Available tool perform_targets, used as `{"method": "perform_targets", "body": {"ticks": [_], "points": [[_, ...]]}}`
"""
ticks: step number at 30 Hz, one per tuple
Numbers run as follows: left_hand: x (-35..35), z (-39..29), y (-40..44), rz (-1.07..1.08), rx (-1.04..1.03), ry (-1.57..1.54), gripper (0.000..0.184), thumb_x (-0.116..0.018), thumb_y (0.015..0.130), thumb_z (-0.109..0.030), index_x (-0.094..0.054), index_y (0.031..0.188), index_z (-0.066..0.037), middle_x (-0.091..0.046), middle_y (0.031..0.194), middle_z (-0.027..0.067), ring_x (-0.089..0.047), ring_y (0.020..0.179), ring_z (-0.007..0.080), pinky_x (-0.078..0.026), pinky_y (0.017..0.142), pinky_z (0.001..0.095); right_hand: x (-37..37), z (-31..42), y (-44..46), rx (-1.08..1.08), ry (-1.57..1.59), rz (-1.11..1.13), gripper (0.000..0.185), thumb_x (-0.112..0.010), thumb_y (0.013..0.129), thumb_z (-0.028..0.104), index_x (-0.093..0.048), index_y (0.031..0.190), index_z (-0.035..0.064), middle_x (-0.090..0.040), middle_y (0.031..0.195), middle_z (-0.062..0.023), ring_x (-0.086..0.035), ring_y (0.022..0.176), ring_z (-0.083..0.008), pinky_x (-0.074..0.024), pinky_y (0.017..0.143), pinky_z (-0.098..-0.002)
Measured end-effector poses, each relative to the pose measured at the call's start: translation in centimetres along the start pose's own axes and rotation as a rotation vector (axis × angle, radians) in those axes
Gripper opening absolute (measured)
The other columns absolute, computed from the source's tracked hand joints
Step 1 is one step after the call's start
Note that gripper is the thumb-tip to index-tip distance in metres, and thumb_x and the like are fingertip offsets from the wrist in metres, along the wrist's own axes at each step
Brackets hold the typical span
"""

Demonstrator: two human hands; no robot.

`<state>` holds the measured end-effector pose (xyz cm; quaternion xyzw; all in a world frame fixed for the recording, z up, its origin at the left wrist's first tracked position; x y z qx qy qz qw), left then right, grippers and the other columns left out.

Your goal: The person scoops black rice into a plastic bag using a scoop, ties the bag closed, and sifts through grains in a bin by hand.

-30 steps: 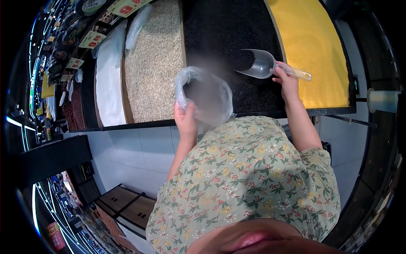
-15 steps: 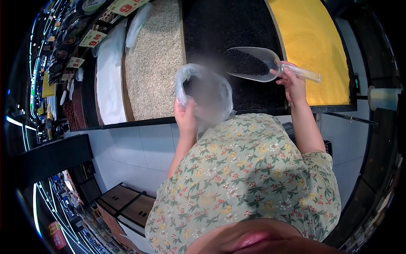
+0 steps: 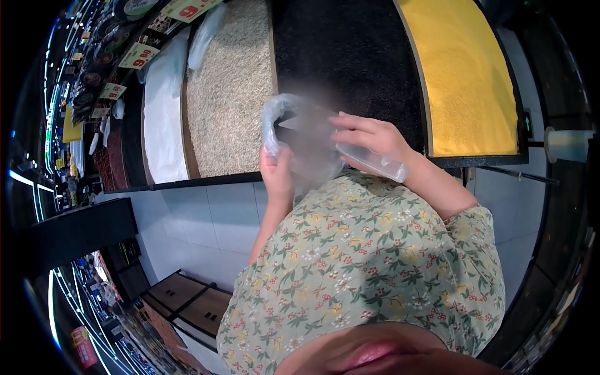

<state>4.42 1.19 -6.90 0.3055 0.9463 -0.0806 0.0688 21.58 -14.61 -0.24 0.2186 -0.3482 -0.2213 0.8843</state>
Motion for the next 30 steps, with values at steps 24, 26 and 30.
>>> {"method": "perform_targets", "body": {"ticks": [24,26,30], "points": [[-0.7,-0.5,-0.2,-0.011,0.005,-0.007,0.033,-0.054,0.086,0.0,-0.045,0.117,-0.003,-0.053,0.084,0.0016,-0.053,0.068,0.0087,-0.046,0.058,0.0228,4.0,-13.4,-7.2,-0.717,0.295,-0.573,0.034,-0.069,0.081,0.007,-0.058,0.113,0.0018,-0.059,0.109,-0.0098,-0.057,0.102,-0.0171,-0.0456,0.089,-0.0285],[-1.0,-0.8,-0.3,-0.03,-0.003,-0.009,0.018,-0.054,0.086,-0.001,-0.05,0.103,-0.005,-0.053,0.081,0.0,-0.053,0.066,0.0068,-0.044,0.058,0.0208,2.6,-14.1,-6.6,-0.723,0.288,-0.549,0.034,-0.069,0.081,0.008,-0.059,0.113,0.0032,-0.061,0.106,-0.0082,-0.057,0.101,-0.0162,-0.0458,0.087,-0.0276],[-0.7,-1.0,-0.7,-0.042,-0.016,0.009,0.018,-0.055,0.086,-0.002,-0.05,0.104,-0.005,-0.054,0.081,0.0003,-0.054,0.064,0.0072,-0.045,0.057,0.0212,2.1,-13.8,-5.6,-0.737,0.206,-0.556,0.036,-0.068,0.083,0.012,-0.057,0.116,0.0052,-0.061,0.107,-0.0078,-0.059,0.097,-0.0156,-0.048,0.08,-0.0261]]}}
Point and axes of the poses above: each hand's wrist, its own y-axis towards the middle knuckle, its own x-axis out of the back of the hand, z = x × y, the point moved 5 cm from there along y, towards the middle knuckle
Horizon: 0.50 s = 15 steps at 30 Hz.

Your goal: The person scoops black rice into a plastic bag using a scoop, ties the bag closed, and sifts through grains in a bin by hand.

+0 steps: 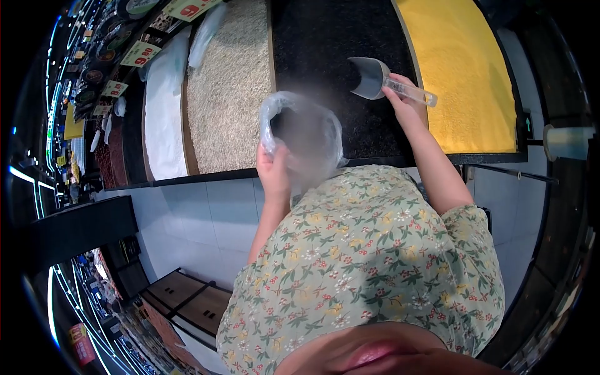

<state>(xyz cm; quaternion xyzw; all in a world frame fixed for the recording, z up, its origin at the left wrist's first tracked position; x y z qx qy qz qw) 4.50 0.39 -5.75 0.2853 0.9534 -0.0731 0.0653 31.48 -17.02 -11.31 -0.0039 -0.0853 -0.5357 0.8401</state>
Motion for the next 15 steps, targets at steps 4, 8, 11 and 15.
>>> {"method": "perform_targets", "body": {"ticks": [4,8,11,15], "points": [[0.9,0.2,0.0,-0.021,-0.006,0.019,0.019,-0.055,0.087,-0.003,-0.051,0.105,-0.004,-0.055,0.08,0.0003,-0.055,0.063,0.0083,-0.046,0.056,0.0225,0.1,0.4,-0.9,-0.135,0.116,0.009,0.04,-0.067,0.084,0.018,-0.054,0.12,0.0046,-0.061,0.107,-0.009,-0.062,0.092,-0.0161,-0.0496,0.069,-0.0248],[1.1,-0.4,-0.2,-0.049,-0.019,0.008,0.022,-0.056,0.087,-0.003,-0.051,0.108,-0.004,-0.056,0.08,0.0009,-0.056,0.063,0.0089,-0.047,0.057,0.023,0.1,-2.7,-2.5,-0.408,0.114,0.127,0.041,-0.064,0.087,0.023,-0.053,0.12,0.0033,-0.061,0.102,-0.0093,-0.063,0.079,-0.0152,-0.0478,0.058,-0.0235],[2.2,0.1,0.0,-0.045,0.012,0.032,0.031,-0.056,0.086,-0.002,-0.05,0.117,-0.002,-0.056,0.09,0.0052,-0.055,0.075,0.0122,-0.051,0.058,0.0281,-0.8,-2.6,-4.6,-0.519,0.17,0.347,0.031,-0.057,0.091,0.026,-0.055,0.115,0.0047,-0.062,0.093,-0.006,-0.061,0.069,-0.0122,-0.0465,0.056,-0.0232],[3.0,-0.4,0.2,-0.078,0.036,-0.005,0.025,-0.057,0.087,-0.005,-0.054,0.111,0.001,-0.057,0.085,0.0035,-0.055,0.07,0.0103,-0.049,0.059,0.0251,-3.6,-1.3,-7.1,-0.578,0.156,0.636,0.03,-0.053,0.093,0.027,-0.056,0.115,0.0054,-0.064,0.091,-0.0059,-0.061,0.069,-0.011,-0.046,0.056,-0.0224]]}}
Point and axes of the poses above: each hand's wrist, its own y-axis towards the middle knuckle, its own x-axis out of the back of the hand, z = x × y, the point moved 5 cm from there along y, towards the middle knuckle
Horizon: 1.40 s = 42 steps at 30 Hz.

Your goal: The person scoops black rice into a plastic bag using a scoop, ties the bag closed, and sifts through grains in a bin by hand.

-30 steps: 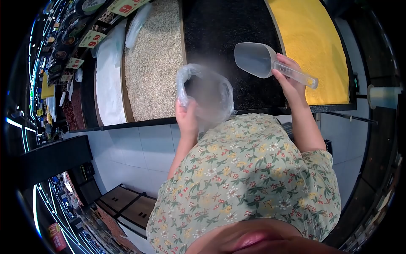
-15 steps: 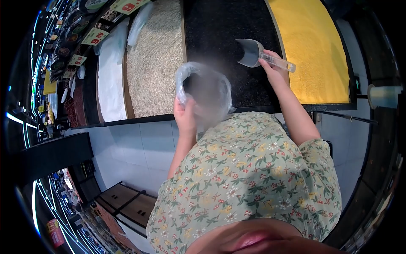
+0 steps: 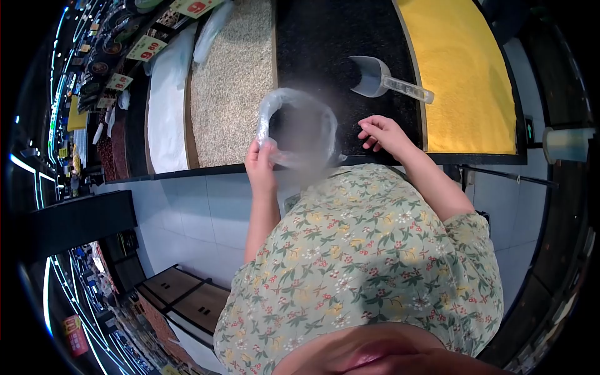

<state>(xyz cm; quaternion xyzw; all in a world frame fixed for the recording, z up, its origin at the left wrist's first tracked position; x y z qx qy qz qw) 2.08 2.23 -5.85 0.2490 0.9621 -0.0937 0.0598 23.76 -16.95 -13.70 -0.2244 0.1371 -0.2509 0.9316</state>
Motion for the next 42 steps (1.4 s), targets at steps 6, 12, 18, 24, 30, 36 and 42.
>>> {"method": "perform_targets", "body": {"ticks": [6,12,18,24,30,36,42], "points": [[1.5,-1.8,0.7,-0.108,-0.125,0.049,0.019,-0.06,0.086,-0.007,-0.062,0.102,0.004,-0.059,0.083,0.0014,-0.053,0.07,0.0068,-0.043,0.062,0.0195,-5.2,2.3,0.9,0.016,-0.128,0.162,0.066,-0.059,0.088,0.033,-0.03,0.14,0.0033,-0.065,0.091,-0.0102,-0.062,0.065,-0.0144,-0.0469,0.052,-0.0244],[1.2,-5.5,-1.1,-0.065,-0.359,0.213,0.023,-0.063,0.081,0.003,-0.063,0.103,0.004,-0.062,0.09,0.0044,-0.055,0.075,0.0086,-0.045,0.069,0.0206,-7.5,4.0,3.3,0.103,-0.143,0.147,0.067,-0.061,0.085,0.029,-0.031,0.138,0.0008,-0.065,0.086,-0.0101,-0.063,0.061,-0.0153,-0.0465,0.048,-0.0249],[1.1,-8.8,-3.1,-0.046,-0.641,0.299,0.022,-0.059,0.077,0.011,-0.063,0.098,0.005,-0.058,0.093,0.0055,-0.054,0.073,0.0087,-0.046,0.066,0.0208,-7.3,4.7,4.4,0.047,0.125,0.114,0.027,-0.06,0.082,0.011,-0.059,0.107,0.0001,-0.064,0.085,-0.0077,-0.062,0.069,-0.0145,-0.05,0.063,-0.0269],[0.9,-11.4,-4.6,-0.085,-0.736,0.318,0.021,-0.056,0.079,0.012,-0.063,0.098,0.006,-0.059,0.095,0.0079,-0.056,0.075,0.0107,-0.047,0.066,0.0224,-5.5,8.7,2.7,0.251,0.371,0.129,0.013,-0.057,0.085,0.011,-0.06,0.096,0.0045,-0.063,0.08,-0.0027,-0.06,0.066,-0.0103,-0.0474,0.06,-0.0226],[3.7,-11.7,-3.4,-0.198,-0.663,0.301,0.03,-0.055,0.082,0.004,-0.057,0.112,0.005,-0.06,0.099,0.0124,-0.06,0.082,0.0167,-0.053,0.073,0.028,-4.0,13.3,1.4,0.46,0.356,0.099,0.017,-0.054,0.092,0.015,-0.063,0.101,0.0053,-0.064,0.079,-0.0012,-0.06,0.069,-0.0087,-0.0479,0.063,-0.0219],[7.1,-10.2,0.6,0.022,-0.41,0.096,0.059,-0.056,0.073,-0.005,-0.043,0.129,0.005,-0.055,0.114,0.0162,-0.055,0.105,0.0222,-0.046,0.088,0.0328,-3.8,13.2,0.9,0.454,0.375,0.024,0.017,-0.057,0.089,0.017,-0.064,0.101,0.0053,-0.064,0.086,-0.0001,-0.06,0.072,-0.0089,-0.0467,0.063,-0.0228],[4.6,-5.5,3.0,0.408,-0.111,0.53,0.088,-0.078,0.064,-0.025,-0.037,0.138,-0.001,-0.049,0.129,0.0133,-0.047,0.118,0.0224,-0.034,0.101,0.0333,-4.1,13.1,0.5,0.485,0.252,-0.078,0.019,-0.057,0.09,0.016,-0.064,0.104,0.0061,-0.064,0.089,-0.0001,-0.059,0.076,-0.0086,-0.0473,0.064,-0.0226]]}}
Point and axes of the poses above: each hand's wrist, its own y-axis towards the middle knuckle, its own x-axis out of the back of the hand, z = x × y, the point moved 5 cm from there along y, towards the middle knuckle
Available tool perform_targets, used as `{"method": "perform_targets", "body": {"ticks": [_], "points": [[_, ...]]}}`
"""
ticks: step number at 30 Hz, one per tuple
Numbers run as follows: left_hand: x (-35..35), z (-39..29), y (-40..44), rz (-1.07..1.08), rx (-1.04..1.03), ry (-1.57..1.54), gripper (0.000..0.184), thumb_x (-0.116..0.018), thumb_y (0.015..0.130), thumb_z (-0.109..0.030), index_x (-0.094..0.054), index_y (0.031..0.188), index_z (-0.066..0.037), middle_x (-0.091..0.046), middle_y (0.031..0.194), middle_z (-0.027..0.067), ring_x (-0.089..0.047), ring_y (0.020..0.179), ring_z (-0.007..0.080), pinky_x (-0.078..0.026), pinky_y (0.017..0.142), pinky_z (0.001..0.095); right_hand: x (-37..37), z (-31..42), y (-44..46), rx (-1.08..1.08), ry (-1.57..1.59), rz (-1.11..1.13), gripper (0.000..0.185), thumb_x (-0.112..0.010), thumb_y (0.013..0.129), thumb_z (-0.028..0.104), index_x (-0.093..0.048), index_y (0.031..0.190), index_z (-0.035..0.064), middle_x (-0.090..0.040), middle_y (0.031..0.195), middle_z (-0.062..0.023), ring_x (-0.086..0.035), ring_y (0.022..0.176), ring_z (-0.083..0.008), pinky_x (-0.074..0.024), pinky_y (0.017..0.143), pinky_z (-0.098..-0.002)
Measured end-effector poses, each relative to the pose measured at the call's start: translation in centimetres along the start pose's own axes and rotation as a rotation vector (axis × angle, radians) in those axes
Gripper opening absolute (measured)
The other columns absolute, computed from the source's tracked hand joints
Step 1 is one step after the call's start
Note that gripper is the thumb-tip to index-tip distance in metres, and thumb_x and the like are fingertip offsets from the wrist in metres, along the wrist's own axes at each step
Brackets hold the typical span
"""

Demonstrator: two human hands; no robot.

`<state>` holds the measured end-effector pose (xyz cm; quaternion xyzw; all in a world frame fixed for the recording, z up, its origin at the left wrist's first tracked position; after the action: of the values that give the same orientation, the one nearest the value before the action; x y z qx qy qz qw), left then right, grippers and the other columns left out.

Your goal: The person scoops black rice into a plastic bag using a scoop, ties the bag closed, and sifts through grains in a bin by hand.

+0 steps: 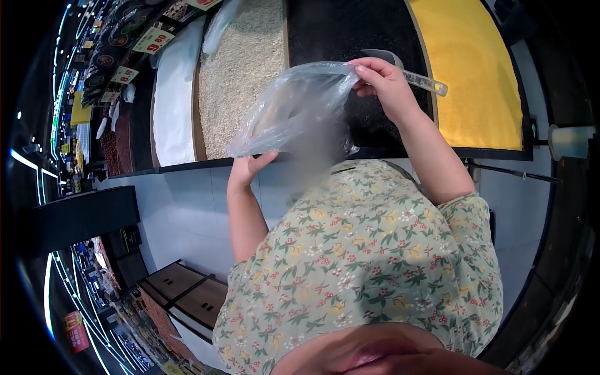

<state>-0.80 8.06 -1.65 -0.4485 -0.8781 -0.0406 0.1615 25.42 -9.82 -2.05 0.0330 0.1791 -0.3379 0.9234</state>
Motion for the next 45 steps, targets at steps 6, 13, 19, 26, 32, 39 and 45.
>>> {"method": "perform_targets", "body": {"ticks": [6,13,19,26,32,39,45], "points": [[-3.9,-2.0,4.3,0.266,-0.171,0.041,0.081,-0.079,0.066,-0.028,-0.044,0.132,0.004,-0.045,0.135,0.0191,-0.042,0.126,0.0267,-0.031,0.105,0.0378,-0.7,0.9,-0.5,-0.054,0.19,0.026,0.02,-0.055,0.089,0.013,-0.063,0.105,0.0027,-0.062,0.082,-0.0017,-0.059,0.071,-0.0099,-0.0492,0.066,-0.0244],[-3.2,-2.4,6.4,0.313,-0.153,-0.269,0.036,-0.06,0.086,-0.018,-0.06,0.111,0.008,-0.062,0.11,0.0219,-0.061,0.1,0.0341,-0.044,0.093,0.0457,-0.2,5.4,-0.9,0.306,-0.028,-0.094,0.022,-0.054,0.086,0.007,-0.063,0.105,0.0016,-0.062,0.08,-0.0021,-0.059,0.072,-0.0095,-0.0487,0.069,-0.0236],[1.4,-5.4,4.6,0.254,-0.357,-0.723,0.032,-0.052,0.092,-0.022,-0.058,0.113,0.001,-0.063,0.107,0.0215,-0.06,0.101,0.0384,-0.044,0.092,0.0518,1.9,0.7,-2.2,0.287,-0.253,-0.115,0.046,-0.06,0.075,0.002,-0.054,0.121,0.0058,-0.058,0.116,-0.0074,-0.052,0.111,-0.0161,-0.0446,0.091,-0.0302],[2.2,-5.3,3.7,0.12,-0.3,-0.604,0.057,-0.066,0.081,-0.026,-0.048,0.124,0.007,-0.054,0.123,0.0237,-0.052,0.116,0.0355,-0.039,0.1,0.0472,-1.1,-3.4,-0.5,0.116,-0.335,-0.035,0.08,-0.075,0.069,0.019,-0.037,0.138,0.0091,-0.045,0.134,-0.0098,-0.04,0.128,-0.0249,-0.0307,0.106,-0.0406],[0.4,-1.9,2.8,0.43,-0.195,-0.079,0.074,-0.078,0.07,-0.027,-0.044,0.13,0.003,-0.046,0.131,0.0162,-0.042,0.123,0.0269,-0.034,0.101,0.0395,-1.6,-7.3,1.2,0.083,-0.631,0.117,0.064,-0.072,0.074,0.019,-0.046,0.131,0.0077,-0.054,0.126,-0.0122,-0.05,0.118,-0.0234,-0.0378,0.101,-0.0348],[-4.3,4.2,2.7,0.501,-0.058,0.029,0.09,-0.081,0.065,-0.014,-0.031,0.138,0.002,-0.047,0.128,0.0134,-0.042,0.12,0.0232,-0.034,0.101,0.0343,-2.3,-11.1,1.3,0.051,-0.687,0.027,0.023,-0.059,0.086,0.021,-0.067,0.102,0.0064,-0.067,0.094,-0.0134,-0.063,0.092,-0.0239,-0.0474,0.084,-0.0342],[-7.1,-1.1,5.0,0.265,0.025,-0.358,0.062,-0.071,0.081,-0.025,-0.041,0.129,0.0,-0.054,0.117,0.0123,-0.049,0.112,0.023,-0.037,0.099,0.0332,-9.9,-5.6,-2.1,0.306,-0.98,0.147,0.014,-0.056,0.077,0.016,-0.062,0.083,0.0048,-0.062,0.086,-0.0145,-0.058,0.084,-0.0336,-0.0479,0.072,-0.0413]]}}
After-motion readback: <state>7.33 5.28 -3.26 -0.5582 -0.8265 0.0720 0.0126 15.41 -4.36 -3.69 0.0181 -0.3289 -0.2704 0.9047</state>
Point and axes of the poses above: each hand's wrist, its own y-axis towards the middle knuckle, its own x-axis out of the back of the hand, z = x × y, the point moved 5 cm from there along y, towards the middle knuckle
